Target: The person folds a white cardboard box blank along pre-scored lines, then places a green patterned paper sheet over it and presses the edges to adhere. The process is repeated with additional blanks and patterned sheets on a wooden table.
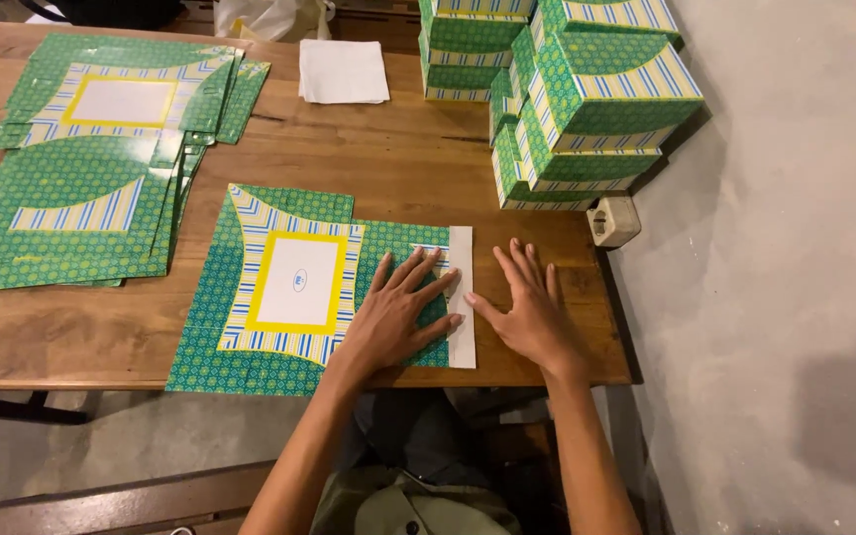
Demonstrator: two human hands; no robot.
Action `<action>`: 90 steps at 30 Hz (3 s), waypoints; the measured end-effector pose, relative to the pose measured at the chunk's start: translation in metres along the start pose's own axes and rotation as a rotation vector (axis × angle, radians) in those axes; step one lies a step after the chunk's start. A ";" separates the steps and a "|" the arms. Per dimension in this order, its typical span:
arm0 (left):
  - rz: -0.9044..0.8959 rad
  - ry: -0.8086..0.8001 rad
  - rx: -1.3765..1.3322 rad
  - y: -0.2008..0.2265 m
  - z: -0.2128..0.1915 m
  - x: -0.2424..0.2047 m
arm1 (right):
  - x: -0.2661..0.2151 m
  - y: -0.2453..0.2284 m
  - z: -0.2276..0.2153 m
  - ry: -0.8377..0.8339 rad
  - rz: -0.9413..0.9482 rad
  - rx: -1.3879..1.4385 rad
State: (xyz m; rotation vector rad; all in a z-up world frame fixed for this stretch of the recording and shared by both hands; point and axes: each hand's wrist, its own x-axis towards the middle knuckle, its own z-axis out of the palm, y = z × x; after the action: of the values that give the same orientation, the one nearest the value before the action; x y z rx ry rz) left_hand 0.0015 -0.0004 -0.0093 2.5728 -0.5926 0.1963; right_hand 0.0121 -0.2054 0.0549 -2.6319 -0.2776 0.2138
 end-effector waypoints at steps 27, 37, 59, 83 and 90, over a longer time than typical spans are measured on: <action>-0.020 0.207 -0.248 0.015 -0.020 -0.005 | 0.047 0.022 0.022 0.281 -0.215 0.020; 0.146 0.890 -0.295 0.007 -0.010 -0.028 | 0.004 0.014 0.004 0.197 -0.593 -0.026; -0.379 0.755 -1.062 0.054 0.033 -0.140 | -0.032 -0.025 0.020 0.551 -0.753 0.781; -0.246 0.010 -0.275 -0.003 -0.034 0.021 | -0.036 -0.078 0.107 -0.189 0.319 1.853; -0.396 -0.159 -0.190 -0.001 -0.038 0.004 | -0.049 -0.080 0.082 -0.311 0.268 1.800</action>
State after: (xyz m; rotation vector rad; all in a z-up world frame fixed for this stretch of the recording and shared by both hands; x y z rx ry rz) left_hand 0.0047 0.0177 0.0244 2.4716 -0.1372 -0.1909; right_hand -0.0643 -0.1109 0.0268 -0.8246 0.1642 0.5918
